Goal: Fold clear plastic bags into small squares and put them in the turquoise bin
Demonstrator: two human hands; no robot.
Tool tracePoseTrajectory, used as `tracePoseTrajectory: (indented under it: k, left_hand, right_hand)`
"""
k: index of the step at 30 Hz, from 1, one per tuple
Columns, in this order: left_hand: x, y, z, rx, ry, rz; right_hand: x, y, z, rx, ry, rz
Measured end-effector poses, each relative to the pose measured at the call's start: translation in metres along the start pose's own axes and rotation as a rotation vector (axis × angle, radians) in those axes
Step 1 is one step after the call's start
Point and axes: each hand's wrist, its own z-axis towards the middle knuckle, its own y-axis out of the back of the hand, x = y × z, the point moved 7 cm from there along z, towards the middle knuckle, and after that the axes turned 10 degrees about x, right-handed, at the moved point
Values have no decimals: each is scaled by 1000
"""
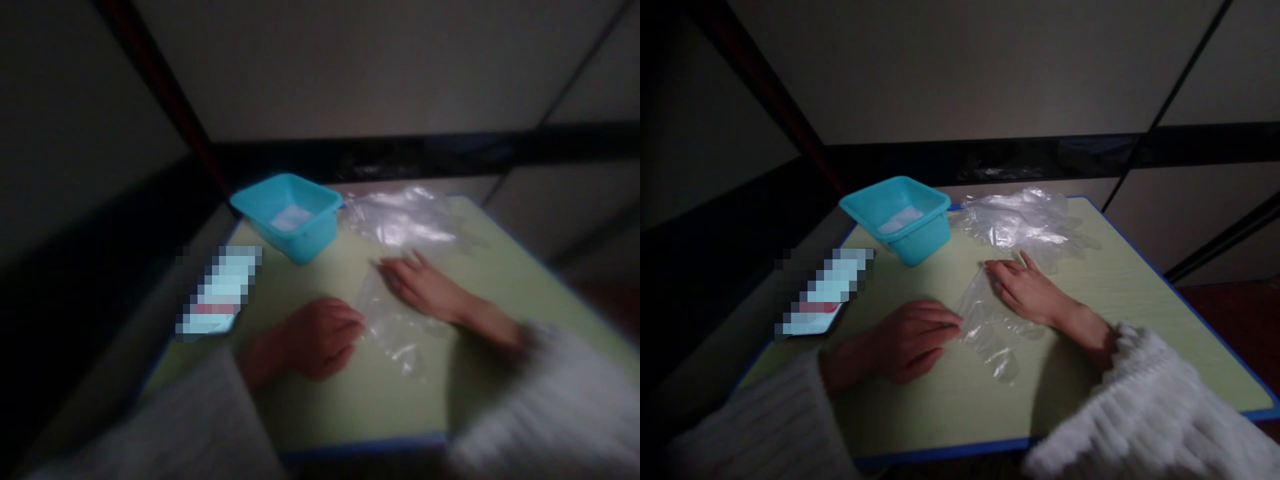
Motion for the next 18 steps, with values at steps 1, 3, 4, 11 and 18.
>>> tracePoseTrajectory:
  k: [1, 3, 4, 11, 18]
  left_hand:
    - [-5, -2, 2, 14, -18, -32]
    - [-17, -6, 6, 40, -60, -93]
    - [-23, -9, 8, 54, -83, -122]
    - [-28, -8, 14, -98, -52, -222]
    - [22, -25, 15, 22, 415, -90]
  right_hand:
    - [2, -1, 1, 5, 13, 11]
    - [7, -3, 2, 12, 49, 29]
    - [10, -4, 3, 14, 70, 35]
    - [25, 1, 4, 15, 163, 27]
    - [11, 22, -5, -127, 65, -64]
